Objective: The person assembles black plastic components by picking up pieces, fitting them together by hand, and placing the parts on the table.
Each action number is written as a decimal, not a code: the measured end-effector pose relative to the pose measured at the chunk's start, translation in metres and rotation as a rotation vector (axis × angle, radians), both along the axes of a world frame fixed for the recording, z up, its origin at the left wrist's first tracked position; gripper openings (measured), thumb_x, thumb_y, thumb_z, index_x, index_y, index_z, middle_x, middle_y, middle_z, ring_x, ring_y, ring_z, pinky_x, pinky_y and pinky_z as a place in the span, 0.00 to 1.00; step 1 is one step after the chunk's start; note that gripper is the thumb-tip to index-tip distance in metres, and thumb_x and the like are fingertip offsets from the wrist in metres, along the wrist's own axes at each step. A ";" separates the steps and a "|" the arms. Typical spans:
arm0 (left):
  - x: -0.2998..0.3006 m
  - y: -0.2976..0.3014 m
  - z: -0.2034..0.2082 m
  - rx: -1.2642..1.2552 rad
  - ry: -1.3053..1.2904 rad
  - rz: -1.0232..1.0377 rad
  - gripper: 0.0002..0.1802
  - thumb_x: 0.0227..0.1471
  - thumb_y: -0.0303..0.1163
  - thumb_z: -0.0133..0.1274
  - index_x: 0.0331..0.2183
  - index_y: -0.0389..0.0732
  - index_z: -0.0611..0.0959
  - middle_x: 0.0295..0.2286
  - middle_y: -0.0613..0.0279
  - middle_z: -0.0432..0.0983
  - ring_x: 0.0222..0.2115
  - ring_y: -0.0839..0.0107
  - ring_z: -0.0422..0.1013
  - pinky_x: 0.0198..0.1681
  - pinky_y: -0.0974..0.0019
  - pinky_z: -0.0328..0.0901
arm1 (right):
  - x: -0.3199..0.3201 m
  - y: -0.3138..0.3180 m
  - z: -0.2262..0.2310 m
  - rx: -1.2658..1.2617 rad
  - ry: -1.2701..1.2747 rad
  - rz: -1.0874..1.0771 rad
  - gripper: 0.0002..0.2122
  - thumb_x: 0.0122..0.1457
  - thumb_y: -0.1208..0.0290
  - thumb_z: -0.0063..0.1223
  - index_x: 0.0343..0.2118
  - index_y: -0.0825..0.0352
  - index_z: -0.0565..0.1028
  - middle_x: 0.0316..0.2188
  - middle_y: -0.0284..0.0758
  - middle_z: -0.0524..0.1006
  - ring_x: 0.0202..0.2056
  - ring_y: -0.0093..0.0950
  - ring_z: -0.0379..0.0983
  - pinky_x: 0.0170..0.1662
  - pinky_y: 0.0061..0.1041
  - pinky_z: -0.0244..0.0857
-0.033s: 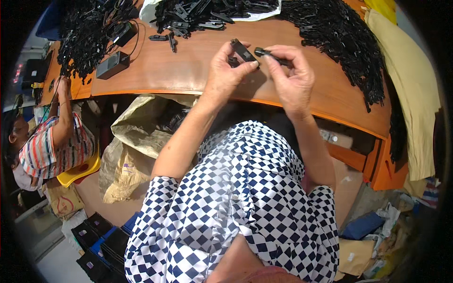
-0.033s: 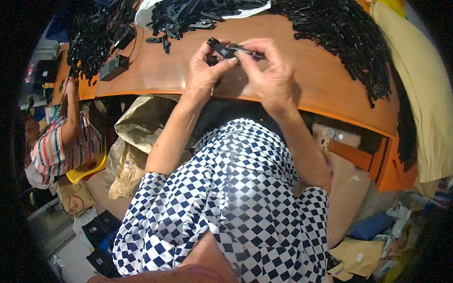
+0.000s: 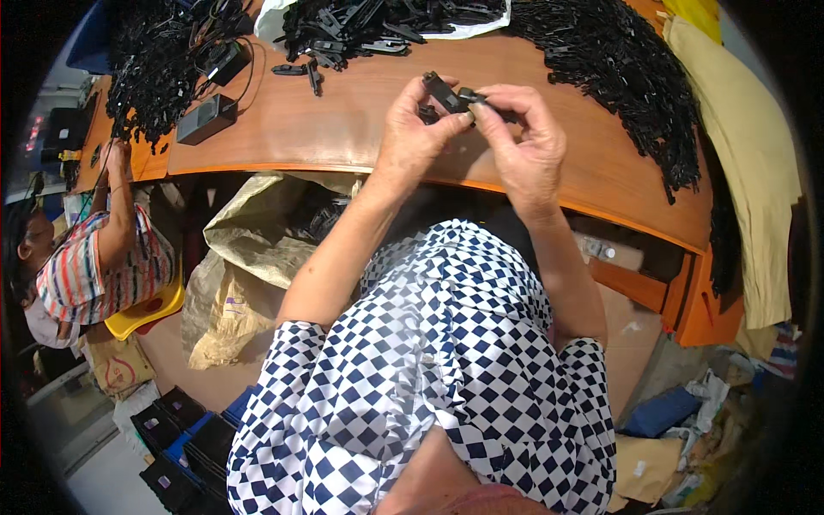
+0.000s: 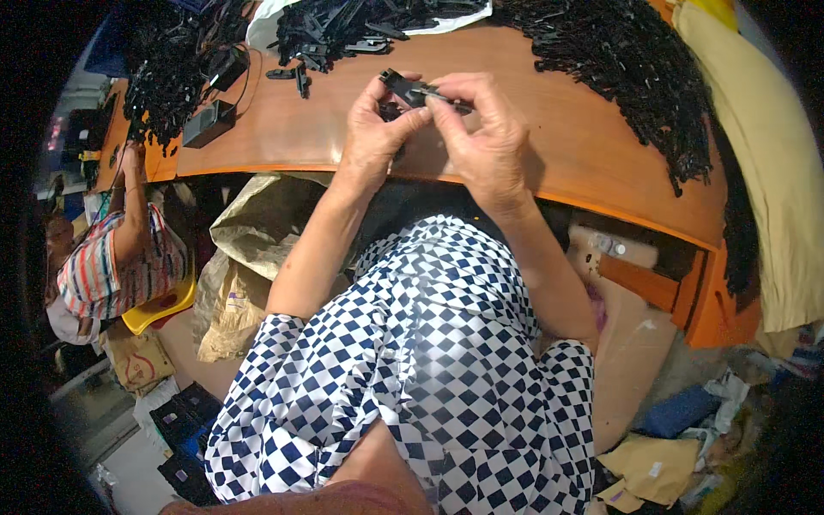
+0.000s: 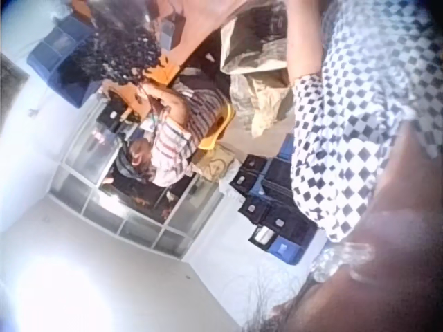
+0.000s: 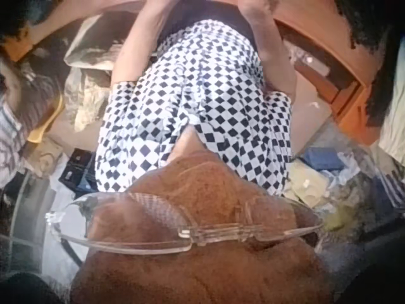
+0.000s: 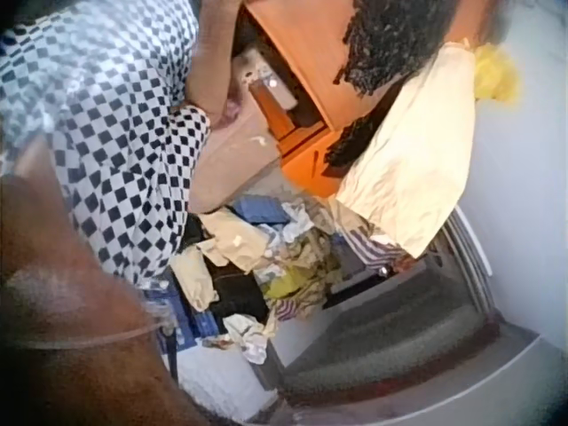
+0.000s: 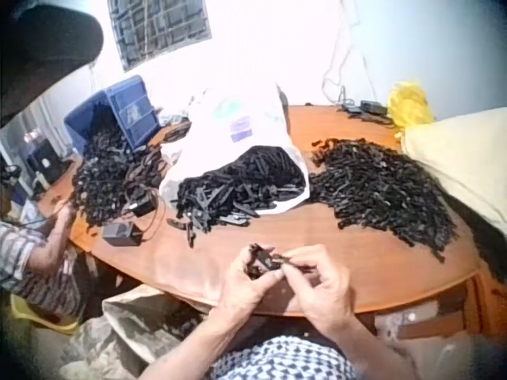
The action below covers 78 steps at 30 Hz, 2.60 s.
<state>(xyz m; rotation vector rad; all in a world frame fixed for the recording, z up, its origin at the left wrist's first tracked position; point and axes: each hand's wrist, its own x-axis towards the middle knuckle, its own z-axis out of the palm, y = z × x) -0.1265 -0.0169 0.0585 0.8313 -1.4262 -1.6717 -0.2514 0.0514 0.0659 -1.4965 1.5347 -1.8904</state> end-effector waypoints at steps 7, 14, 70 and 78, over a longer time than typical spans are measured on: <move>-0.018 0.013 -0.003 -0.238 -0.059 0.035 0.21 0.45 0.19 0.55 0.44 0.35 0.74 0.28 0.71 0.69 0.29 0.83 0.64 0.33 0.78 0.63 | 0.004 0.007 -0.007 -0.072 0.292 -0.164 0.07 0.49 0.84 0.58 0.31 0.69 0.74 0.32 0.36 0.78 0.32 0.26 0.75 0.34 0.21 0.69; -0.013 0.028 0.010 -0.011 -0.017 -0.131 0.18 0.52 0.28 0.52 0.46 0.36 0.73 0.30 0.67 0.70 0.25 0.85 0.64 0.25 0.80 0.63 | -0.011 0.013 -0.014 -0.181 0.445 -0.239 0.10 0.40 0.87 0.58 0.28 0.69 0.74 0.30 0.38 0.76 0.32 0.35 0.73 0.34 0.28 0.70; 0.134 0.030 -0.023 0.029 -0.124 0.281 0.11 0.55 0.31 0.50 0.41 0.39 0.76 0.32 0.65 0.77 0.25 0.85 0.66 0.27 0.82 0.61 | 0.039 0.017 -0.008 0.585 0.329 0.519 0.19 0.51 0.57 0.58 0.41 0.64 0.72 0.33 0.39 0.78 0.33 0.35 0.76 0.37 0.34 0.69; 0.236 0.017 -0.033 -0.685 -1.277 0.168 0.12 0.52 0.34 0.53 0.38 0.38 0.78 0.31 0.52 0.78 0.32 0.61 0.75 0.34 0.64 0.67 | -0.111 0.005 -0.040 0.338 0.720 -0.181 0.06 0.55 0.74 0.51 0.36 0.65 0.73 0.33 0.39 0.75 0.34 0.37 0.74 0.37 0.31 0.69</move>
